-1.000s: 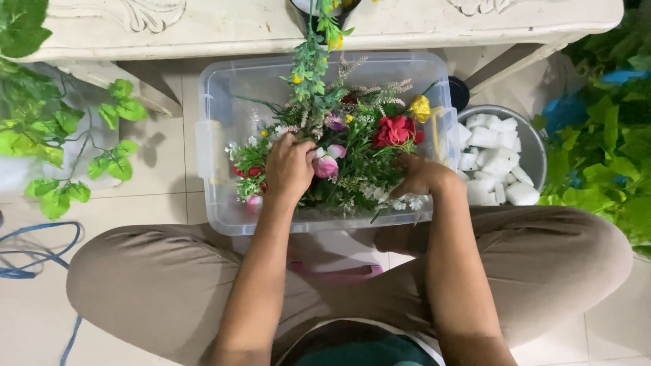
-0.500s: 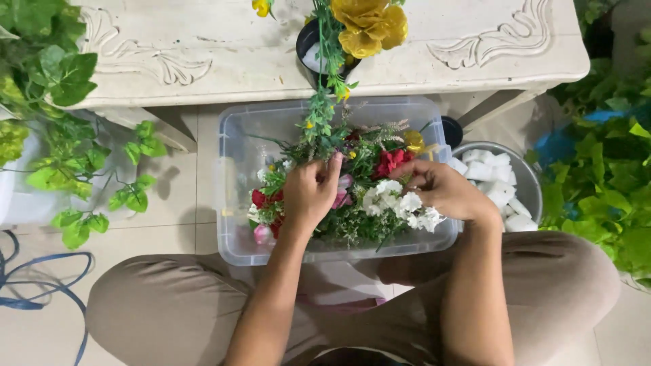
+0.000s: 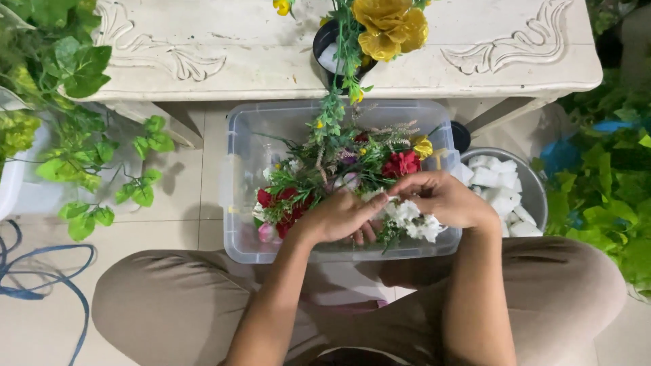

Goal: Arranging various artificial flowers into a small black pot by selecting them from a storage bin.

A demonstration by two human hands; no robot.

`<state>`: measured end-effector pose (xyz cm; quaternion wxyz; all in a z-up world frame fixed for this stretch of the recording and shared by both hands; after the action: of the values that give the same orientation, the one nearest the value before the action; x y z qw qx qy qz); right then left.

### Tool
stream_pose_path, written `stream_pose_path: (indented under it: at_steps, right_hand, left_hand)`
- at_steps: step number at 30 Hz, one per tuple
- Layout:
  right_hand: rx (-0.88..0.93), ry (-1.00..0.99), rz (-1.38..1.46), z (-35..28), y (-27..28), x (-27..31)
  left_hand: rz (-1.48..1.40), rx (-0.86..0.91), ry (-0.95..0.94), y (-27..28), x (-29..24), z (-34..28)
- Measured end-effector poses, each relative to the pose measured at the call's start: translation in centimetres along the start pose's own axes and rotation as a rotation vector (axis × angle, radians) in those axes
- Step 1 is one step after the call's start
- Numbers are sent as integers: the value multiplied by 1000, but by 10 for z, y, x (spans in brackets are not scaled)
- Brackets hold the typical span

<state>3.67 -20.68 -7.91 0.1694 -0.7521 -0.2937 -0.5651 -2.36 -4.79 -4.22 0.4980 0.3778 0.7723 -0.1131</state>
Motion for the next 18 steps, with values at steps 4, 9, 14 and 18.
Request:
stream_pose_path:
  at_steps: [4,9,14,18]
  right_hand:
    - [-196,-81,-335,8,-2,14]
    - [-301,-239,-680,22,18,-33]
    - [-209,-255,-508,39,-32,-5]
    - [176,-335,-443,50,-114,-2]
  left_hand:
    - [223,-258,69,34,49,10]
    - [499,-265,330,61,119,8]
    - [611,-170,498,49,172,17]
    - [714,-379,390,45,173,32]
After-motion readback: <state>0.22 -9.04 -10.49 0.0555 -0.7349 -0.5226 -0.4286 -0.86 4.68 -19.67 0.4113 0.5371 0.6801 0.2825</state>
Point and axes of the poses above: each hand's wrist, its own z-axis towards the middle knuckle, its own y-axis out of the back of the hand, x = y × z, the point moved 9 cm from there along z, towards the middle knuckle, and after that the axes turned 7 degrees about z, right-handed, at the moved point
